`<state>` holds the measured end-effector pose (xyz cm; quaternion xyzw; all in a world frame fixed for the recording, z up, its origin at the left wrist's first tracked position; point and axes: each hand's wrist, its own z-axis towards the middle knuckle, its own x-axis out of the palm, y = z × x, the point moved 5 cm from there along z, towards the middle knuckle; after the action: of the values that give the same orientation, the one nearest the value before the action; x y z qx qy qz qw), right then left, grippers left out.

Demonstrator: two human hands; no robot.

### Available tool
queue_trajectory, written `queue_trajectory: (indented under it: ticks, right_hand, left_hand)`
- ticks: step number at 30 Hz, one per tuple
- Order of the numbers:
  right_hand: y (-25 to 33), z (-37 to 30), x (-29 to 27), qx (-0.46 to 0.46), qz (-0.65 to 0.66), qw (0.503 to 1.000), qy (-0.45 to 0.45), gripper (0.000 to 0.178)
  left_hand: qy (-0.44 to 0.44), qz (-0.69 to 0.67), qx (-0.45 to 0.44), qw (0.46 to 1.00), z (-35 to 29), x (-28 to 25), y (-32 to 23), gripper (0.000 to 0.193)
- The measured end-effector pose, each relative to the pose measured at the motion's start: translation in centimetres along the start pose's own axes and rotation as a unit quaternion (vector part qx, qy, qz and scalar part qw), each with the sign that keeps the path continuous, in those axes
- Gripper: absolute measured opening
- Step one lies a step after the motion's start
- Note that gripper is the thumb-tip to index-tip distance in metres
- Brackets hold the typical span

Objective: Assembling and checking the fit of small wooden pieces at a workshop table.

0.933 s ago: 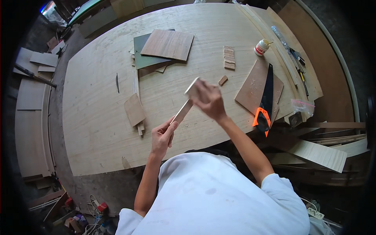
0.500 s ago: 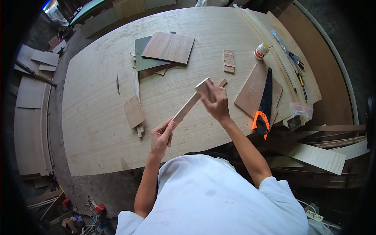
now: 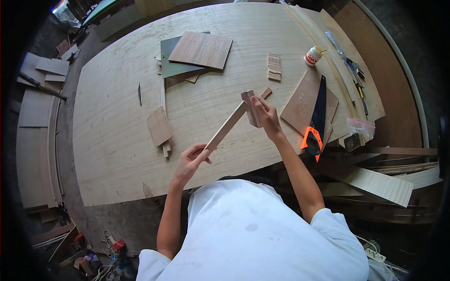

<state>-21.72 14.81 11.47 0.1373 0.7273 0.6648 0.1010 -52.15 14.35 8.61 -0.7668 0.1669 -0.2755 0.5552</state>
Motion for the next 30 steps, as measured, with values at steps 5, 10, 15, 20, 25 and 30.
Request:
queue_trajectory:
  ticks: [5, 10, 15, 20, 25, 30]
  right_hand:
    - [-0.9, -1.2, 0.7, 0.008, -0.006, 1.0, 0.012, 0.06]
    - [-1.6, -3.2, 2.7, 0.013, 0.009, 0.999, 0.047, 0.059]
    - [-1.8, -4.6, 4.9, 0.038, 0.009, 0.996, 0.077, 0.055]
    - [-1.7, -5.4, 5.8, 0.032, 0.033, 0.995, 0.085, 0.056]
    - [-1.4, -5.8, 5.8, 0.046, 0.009, 0.995, 0.085, 0.057]
    - [-1.4, -6.8, 5.4, 0.007, -0.03, 0.997, 0.075, 0.057]
  left_hand:
    - [0.065, 0.099, -0.04, 0.992, 0.6, 1.2, 1.0, 0.03]
    - [0.117, -0.012, -0.092, 0.989, 1.0, 2.6, 1.5, 0.031]
    - [0.102, -0.07, -0.124, 0.985, 1.9, 4.1, 0.3, 0.038]
    - [0.13, -0.03, -0.095, 0.986, 2.3, 4.9, -1.5, 0.053]
    - [0.155, -0.025, -0.088, 0.984, 2.8, 4.3, -0.9, 0.054]
    - [0.115, 0.03, -0.097, 0.988, 2.4, 4.6, -1.9, 0.047]
